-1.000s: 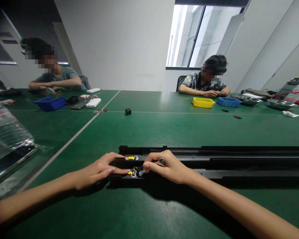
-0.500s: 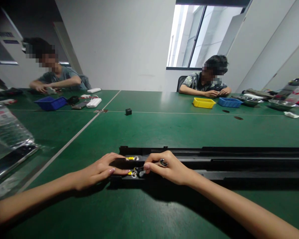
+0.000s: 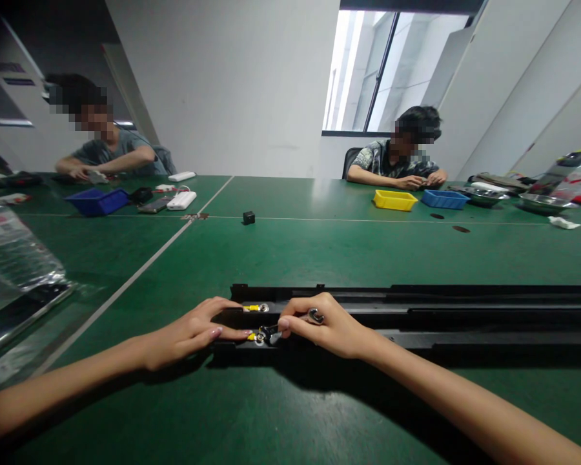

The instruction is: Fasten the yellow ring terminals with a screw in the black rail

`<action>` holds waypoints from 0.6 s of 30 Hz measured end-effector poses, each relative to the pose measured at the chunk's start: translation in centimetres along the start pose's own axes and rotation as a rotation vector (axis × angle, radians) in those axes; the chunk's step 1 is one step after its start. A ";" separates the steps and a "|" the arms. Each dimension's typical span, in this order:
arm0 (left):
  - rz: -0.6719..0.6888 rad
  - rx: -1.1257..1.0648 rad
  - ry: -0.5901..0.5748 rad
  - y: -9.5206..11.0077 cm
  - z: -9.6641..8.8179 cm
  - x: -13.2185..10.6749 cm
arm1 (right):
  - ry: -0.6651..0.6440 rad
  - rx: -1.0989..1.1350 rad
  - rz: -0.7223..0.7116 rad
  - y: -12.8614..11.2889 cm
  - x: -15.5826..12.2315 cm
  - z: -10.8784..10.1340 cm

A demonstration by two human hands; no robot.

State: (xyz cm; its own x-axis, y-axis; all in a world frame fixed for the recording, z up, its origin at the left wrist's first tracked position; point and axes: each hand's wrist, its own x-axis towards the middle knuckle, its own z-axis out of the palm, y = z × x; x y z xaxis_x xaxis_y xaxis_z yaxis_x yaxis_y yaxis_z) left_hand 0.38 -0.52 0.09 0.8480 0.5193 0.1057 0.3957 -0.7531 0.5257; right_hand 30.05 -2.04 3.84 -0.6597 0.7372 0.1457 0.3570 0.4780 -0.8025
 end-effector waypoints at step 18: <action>0.009 0.008 0.004 0.0 0.1 0.0 | 0.011 0.012 0.016 0.1 -0.1 0.1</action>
State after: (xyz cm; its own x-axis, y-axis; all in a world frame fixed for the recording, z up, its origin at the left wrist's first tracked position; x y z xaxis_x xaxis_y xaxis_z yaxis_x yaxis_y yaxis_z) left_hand 0.40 -0.52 0.02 0.8501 0.5141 0.1142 0.3907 -0.7612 0.5177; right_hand 30.06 -2.10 3.73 -0.6468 0.7499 0.1388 0.3596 0.4604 -0.8116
